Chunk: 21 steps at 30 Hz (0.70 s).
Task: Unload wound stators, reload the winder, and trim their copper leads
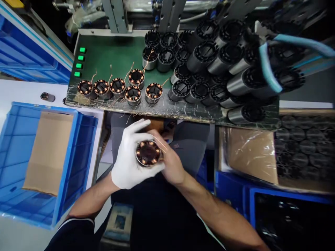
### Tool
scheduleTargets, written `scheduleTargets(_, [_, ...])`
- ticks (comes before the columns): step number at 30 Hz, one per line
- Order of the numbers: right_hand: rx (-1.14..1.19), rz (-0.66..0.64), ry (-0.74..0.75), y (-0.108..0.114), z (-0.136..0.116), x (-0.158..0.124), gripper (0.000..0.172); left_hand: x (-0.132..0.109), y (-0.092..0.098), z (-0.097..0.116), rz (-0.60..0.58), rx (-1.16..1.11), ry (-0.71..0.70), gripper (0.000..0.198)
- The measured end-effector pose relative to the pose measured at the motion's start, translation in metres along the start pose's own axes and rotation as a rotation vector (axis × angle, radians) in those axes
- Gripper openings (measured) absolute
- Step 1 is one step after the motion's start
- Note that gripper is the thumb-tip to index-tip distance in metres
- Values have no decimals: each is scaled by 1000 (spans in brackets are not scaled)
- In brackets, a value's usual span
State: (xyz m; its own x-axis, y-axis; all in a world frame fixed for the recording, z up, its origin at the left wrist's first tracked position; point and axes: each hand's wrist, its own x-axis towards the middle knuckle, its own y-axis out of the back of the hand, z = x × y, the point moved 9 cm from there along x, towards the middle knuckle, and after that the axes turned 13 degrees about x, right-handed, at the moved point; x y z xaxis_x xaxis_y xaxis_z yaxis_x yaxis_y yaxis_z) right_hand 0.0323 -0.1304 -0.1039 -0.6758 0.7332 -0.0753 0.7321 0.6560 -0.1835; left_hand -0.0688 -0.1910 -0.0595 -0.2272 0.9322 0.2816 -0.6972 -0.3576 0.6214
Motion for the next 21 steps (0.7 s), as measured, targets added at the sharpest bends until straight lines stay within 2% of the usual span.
scheduleTargets(1, [-65,75,100,15,-10,-3,34,-1,2,-5,7,-52,48,56])
scheduleTargets(2, [-176,132,239,28,-26,-6,30,-2,3,-10,-5,-116,102,50])
scheduleTargets(4, [-490,158,568,40,-64,-17,42,-1,-1,-17,-99,-290,202,42])
scheduleTargets(5, [-637,103,697,39,-78,-21,48,-1,-6,-18,-163,-381,244,41])
scheduleTargets(7, [-791,-70,790,37,-91,-25,50,-1,-15,-18,-263,-517,319,39])
scheduleTargets(9, [-792,-207,747,41,-96,-26,45,-2,-20,-18,-296,-558,378,32])
scheduleTargets(11, [-687,-264,635,47,-96,-27,31,-2,-19,-20,-253,-483,417,34])
scheduleTargets(13, [-404,-277,513,47,-93,-31,13,-2,-13,-21,-184,-307,410,46])
scheduleTargets(14, [-179,-267,437,46,-89,-33,9,-1,-12,-20,-164,-223,389,52])
scheduleTargets(15, [76,-243,344,43,-81,-34,13,-1,-13,-19,-153,-180,364,54])
scheduleTargets(17, [502,-159,192,35,-60,-36,17,0,-23,-11,-151,-309,301,54])
scheduleTargets(18, [579,-134,177,29,-52,-39,16,0,-29,-7,-134,-459,279,57])
scheduleTargets(19, [551,-131,211,25,-48,-42,14,1,-35,-6,-107,-616,284,61])
scheduleTargets(21, [316,-179,371,18,-47,-54,9,1,-47,-11,-76,-817,361,63])
